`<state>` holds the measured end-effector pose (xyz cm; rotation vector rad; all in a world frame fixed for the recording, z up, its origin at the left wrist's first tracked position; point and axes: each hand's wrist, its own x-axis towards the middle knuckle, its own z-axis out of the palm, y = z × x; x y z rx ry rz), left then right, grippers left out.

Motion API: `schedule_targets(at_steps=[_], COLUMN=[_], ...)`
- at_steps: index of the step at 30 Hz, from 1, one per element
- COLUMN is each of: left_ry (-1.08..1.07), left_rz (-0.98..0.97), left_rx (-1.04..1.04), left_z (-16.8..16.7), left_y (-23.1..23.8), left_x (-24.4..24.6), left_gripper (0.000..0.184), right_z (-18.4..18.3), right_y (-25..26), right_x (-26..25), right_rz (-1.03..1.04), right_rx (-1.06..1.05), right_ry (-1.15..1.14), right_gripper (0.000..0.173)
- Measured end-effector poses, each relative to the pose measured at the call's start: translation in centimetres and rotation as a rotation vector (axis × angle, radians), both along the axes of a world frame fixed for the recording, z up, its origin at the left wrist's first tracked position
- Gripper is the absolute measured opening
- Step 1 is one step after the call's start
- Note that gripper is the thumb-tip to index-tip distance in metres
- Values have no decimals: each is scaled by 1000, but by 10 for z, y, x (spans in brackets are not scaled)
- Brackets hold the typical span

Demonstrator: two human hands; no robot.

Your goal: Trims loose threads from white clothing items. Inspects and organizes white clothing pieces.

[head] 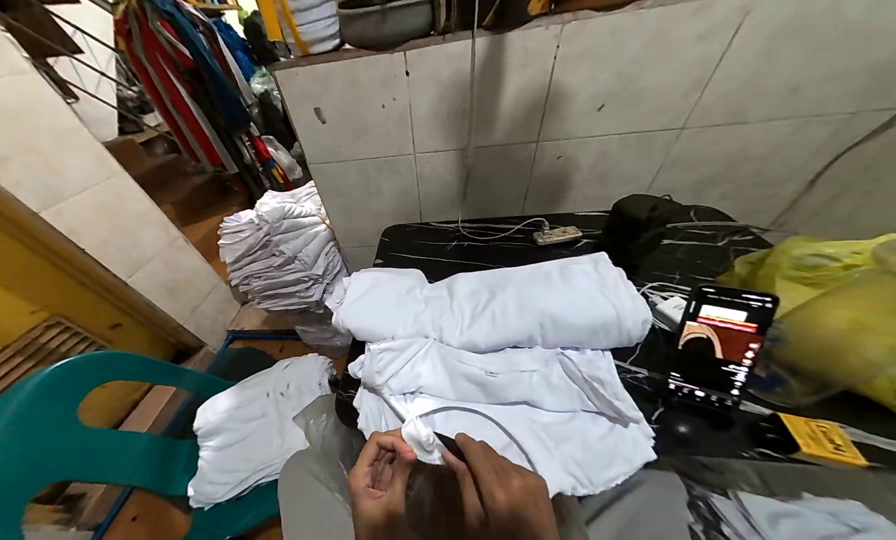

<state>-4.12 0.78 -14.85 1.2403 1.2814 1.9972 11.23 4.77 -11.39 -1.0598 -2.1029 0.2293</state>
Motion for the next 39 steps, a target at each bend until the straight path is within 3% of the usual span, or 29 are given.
schedule_targets(at_steps=[3,6,9,11,14,16,18,19,23,26,28,31,33,36,39], left_ry=[99,445,844,885,753,868,1047,1106,1162,969,899,1000,1104,1182,1176], left_rz=[22,-16,-419,-590,-237,32,137,154,145,100,147,233,289,344,156], left_rx=[-24,-85,-315,-370,-155,-144,-190,-187,-160,-163,-195,-287,-342,-348,-260], left_z=[6,5,-3,-11,3,17,18,14,25,48,53,36,29,43,60], left_y=[-8,-20,-29,-26,-16,-4,12,19,39,60,84,117,125,121,119], left_x=[-2,0,6,5,-7,-18,-30,-37,-68,-73,-75,-81,-76,-58,-23], left_gripper=[3,8,20,28,17,32,38,34,56,29,33,21,19,27,32], right_z=[11,18,20,17,4,-3,-3,-1,14,21,17,0,1,8,2], right_y=[-1,6,11,14,18,20,24,27,43,68,92,126,131,118,109], right_x=[29,72,109,121,117,106,97,97,117,124,119,111,106,95,82], right_rz=[34,62,-31,-74,-131,-179,-261,-305,-445,-511,-520,-547,-558,-569,-462], right_rx=[-228,-445,-398,-317,-166,-63,-15,-8,59,152,141,-130,-211,-123,-105], right_ry=[-160,-415,-400,-344,-182,-63,-26,-27,-1,-15,-40,-146,-160,-134,-63], right_gripper=[34,40,23,23,29,37,50,51,27,31,32,27,29,34,30])
